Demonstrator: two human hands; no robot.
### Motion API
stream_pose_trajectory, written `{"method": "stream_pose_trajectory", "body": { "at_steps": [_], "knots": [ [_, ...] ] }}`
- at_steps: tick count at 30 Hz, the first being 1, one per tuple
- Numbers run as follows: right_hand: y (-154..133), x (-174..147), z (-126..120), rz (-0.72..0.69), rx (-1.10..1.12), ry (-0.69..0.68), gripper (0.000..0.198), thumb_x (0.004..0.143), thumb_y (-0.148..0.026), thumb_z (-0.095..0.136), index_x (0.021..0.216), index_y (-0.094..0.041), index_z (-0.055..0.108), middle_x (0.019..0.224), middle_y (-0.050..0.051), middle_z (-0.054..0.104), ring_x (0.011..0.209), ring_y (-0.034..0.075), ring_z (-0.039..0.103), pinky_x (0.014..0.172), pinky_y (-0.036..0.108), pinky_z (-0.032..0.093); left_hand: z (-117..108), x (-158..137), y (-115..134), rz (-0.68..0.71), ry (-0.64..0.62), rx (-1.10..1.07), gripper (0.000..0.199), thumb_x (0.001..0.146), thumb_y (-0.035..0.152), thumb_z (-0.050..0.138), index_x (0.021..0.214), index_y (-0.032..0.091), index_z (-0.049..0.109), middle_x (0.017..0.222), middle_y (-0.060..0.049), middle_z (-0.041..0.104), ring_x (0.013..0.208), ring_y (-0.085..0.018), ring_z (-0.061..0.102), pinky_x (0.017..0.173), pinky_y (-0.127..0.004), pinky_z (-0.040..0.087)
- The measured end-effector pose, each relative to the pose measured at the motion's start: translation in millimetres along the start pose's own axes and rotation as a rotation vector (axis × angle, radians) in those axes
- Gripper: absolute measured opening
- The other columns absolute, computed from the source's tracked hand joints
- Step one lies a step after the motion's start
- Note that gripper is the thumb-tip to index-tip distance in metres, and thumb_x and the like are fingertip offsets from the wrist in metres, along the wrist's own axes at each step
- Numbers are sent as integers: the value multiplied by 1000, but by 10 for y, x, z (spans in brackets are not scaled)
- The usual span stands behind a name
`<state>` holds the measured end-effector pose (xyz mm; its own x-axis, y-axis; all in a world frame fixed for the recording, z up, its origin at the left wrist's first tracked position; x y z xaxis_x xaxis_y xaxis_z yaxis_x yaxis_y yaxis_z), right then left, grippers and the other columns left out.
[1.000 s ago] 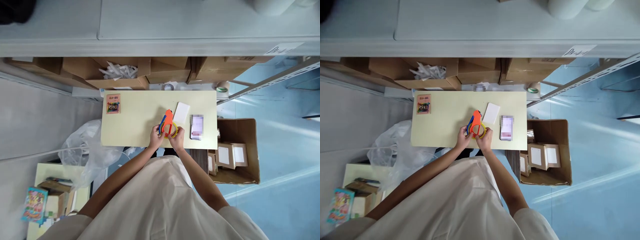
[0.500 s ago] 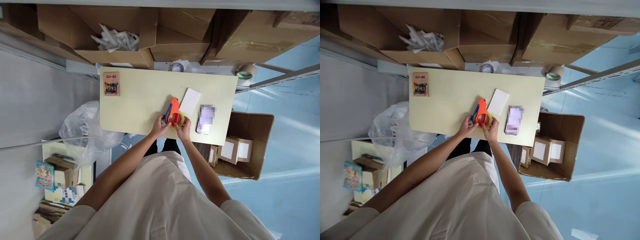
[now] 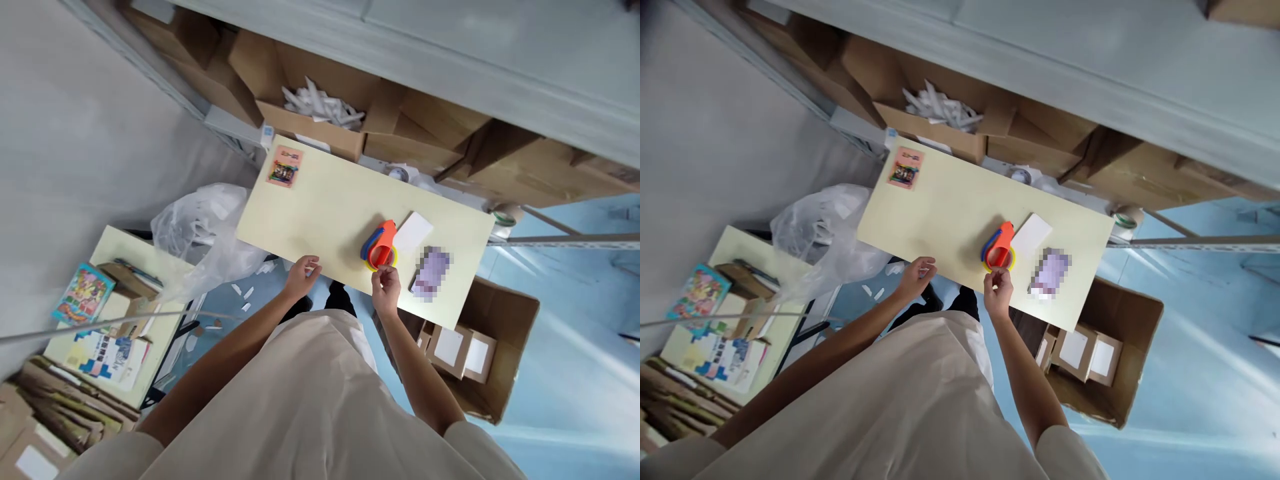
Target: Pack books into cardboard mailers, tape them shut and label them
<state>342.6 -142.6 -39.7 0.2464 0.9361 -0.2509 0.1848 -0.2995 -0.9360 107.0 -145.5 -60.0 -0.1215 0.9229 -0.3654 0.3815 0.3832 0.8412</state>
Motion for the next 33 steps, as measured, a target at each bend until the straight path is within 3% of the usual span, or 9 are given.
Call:
{"method": "stream_pose_trajectory", "body": {
  "at_steps": [5,10,13,16,21,26,28,30,33],
  "knots": [
    [-285,-130,658,-46,-73,-266,30,80,-39,58,103,-22,49,64,-6,47,56,13,47,55,27,43,-656,-325,-206,89,39,84,21,80,39,56,93,25,63,89,-6,71,81,-22,68,74,-39,57],
    [-547,-408,1483,-132,-288,-594,26,81,-36,55,103,-22,55,68,-4,54,59,13,52,59,27,47,-1505,-670,-607,100,282,98,25,80,42,56,95,25,64,98,-10,70,94,-29,67,74,-42,57],
    [-684,-602,1918,-264,-538,-774,27,83,-32,54,108,-23,57,80,-1,62,62,13,56,67,30,50,-1950,-813,-916,49,436,69,26,81,42,55,97,23,64,101,-11,69,96,-28,66,75,-39,56],
    [-811,-766,2269,-469,-801,-914,30,86,-29,54,114,-23,58,92,3,66,69,15,60,74,32,49,-2258,-890,-1162,8,526,43,26,81,38,55,99,22,64,103,-11,68,93,-26,66,74,-37,56],
    [-1047,-810,2740,-652,-1047,-1034,31,89,-25,52,118,-19,59,100,7,66,79,17,62,80,33,48,-2587,-854,-1305,-37,551,24,26,80,34,55,98,19,64,104,-12,68,78,-23,66,77,-39,54],
    [-1365,-486,3329,-783,-1043,-1041,28,89,-21,51,115,-18,61,99,8,67,91,20,62,86,33,47,-2884,-638,-1327,-99,683,0,25,81,35,55,98,19,65,94,-9,69,75,-22,64,76,-36,53],
    [-1448,-309,3673,-797,-999,-1037,30,86,-14,49,112,-17,63,103,9,68,96,21,63,90,35,47,-2944,-453,-1385,-146,659,-48,25,81,35,57,98,19,65,96,-10,69,76,-22,65,74,-35,54],
    [-1438,-157,4092,-736,-946,-1059,34,83,-6,47,109,-18,65,106,9,69,100,20,63,93,35,47,-2943,-190,-1493,-205,572,-122,25,77,36,62,96,20,66,98,-10,70,74,-22,66,69,-34,54],
    [-1197,-25,4774,-467,-902,-1217,34,79,-3,48,99,-19,69,98,6,72,91,18,67,84,31,51,-2856,285,-1736,-293,482,-195,24,67,38,72,85,22,67,90,-10,71,68,-23,68,60,-33,54]
  ]
}}
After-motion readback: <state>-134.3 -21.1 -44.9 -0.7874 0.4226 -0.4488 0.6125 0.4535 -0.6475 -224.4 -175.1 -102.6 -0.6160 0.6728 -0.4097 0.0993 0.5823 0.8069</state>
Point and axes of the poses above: each hand's wrist, its own x-axis towards the middle knuckle, its own z-axis out of the palm, y = z × x, the point moved 1 cm from there along x, towards the middle knuckle
